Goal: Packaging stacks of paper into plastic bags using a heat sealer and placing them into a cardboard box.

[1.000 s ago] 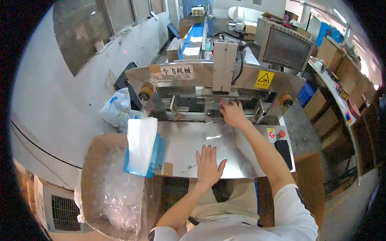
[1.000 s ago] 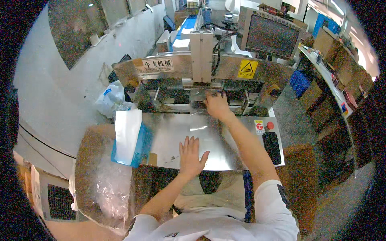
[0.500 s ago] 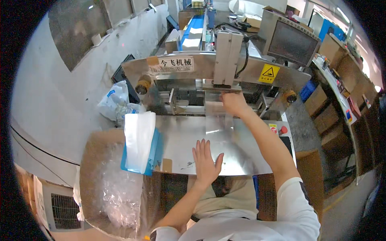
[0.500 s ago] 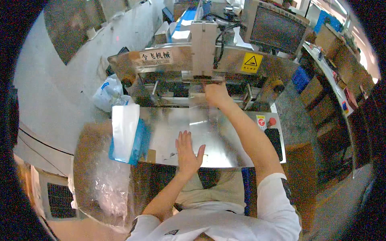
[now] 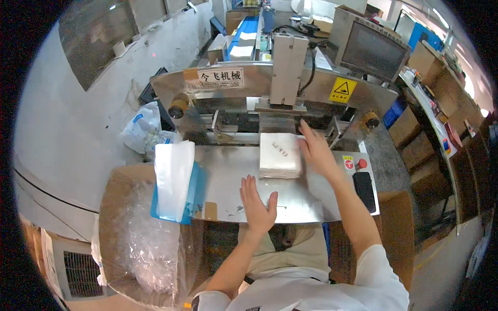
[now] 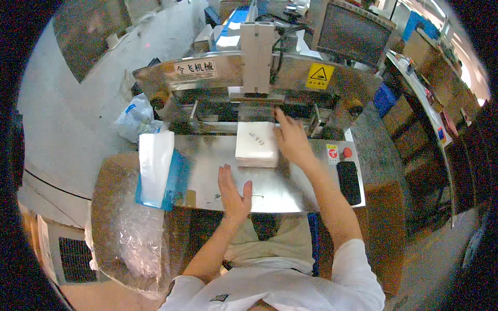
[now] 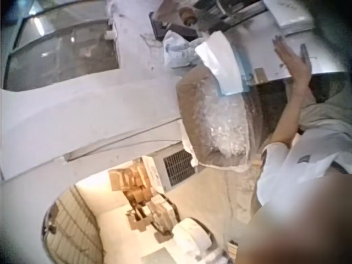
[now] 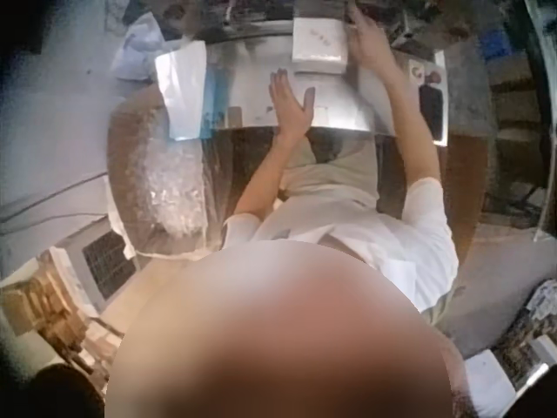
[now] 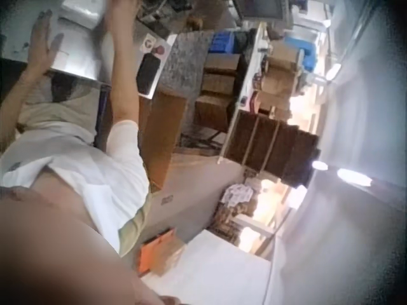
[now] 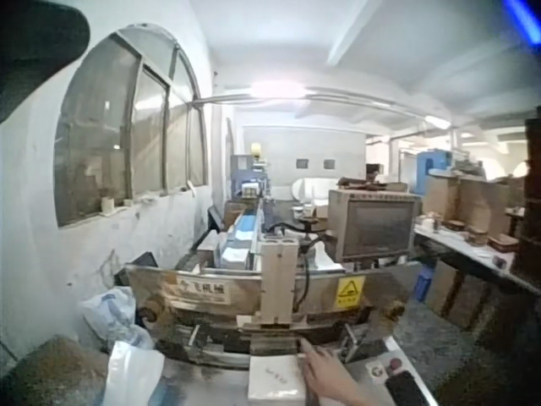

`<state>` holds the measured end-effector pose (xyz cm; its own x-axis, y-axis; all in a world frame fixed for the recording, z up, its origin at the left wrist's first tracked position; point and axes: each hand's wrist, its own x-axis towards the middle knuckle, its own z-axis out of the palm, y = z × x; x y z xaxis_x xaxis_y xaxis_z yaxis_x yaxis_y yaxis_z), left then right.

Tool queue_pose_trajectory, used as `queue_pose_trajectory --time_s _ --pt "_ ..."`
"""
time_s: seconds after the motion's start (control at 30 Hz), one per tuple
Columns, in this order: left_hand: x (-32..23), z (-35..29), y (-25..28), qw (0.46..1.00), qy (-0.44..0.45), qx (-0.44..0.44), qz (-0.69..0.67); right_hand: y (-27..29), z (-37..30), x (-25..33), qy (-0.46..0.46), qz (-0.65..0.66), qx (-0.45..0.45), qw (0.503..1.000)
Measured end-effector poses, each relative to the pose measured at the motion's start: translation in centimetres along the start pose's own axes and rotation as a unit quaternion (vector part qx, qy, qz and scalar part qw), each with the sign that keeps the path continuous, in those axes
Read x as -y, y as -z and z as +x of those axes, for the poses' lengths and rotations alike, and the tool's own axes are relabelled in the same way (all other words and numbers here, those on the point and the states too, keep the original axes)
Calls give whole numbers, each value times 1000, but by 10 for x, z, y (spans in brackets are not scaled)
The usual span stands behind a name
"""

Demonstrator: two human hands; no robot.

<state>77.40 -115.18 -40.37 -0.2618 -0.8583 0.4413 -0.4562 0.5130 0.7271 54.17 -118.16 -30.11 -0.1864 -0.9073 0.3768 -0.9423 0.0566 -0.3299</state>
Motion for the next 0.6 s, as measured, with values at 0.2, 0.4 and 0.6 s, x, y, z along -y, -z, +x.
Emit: queue_pose_trajectory --time_s 0.2,0.4,0.6 --pt "5 -2 3 1000 -16 -10 -4 9 -96 -11 -74 238 49 967" --pt "-3 31 6 976 113 24 -185 0 -125 -24 -155 423 71 890" --pt "12 103 -12 943 210 39 -254 -57 -72 -32 -180 437 20 881"
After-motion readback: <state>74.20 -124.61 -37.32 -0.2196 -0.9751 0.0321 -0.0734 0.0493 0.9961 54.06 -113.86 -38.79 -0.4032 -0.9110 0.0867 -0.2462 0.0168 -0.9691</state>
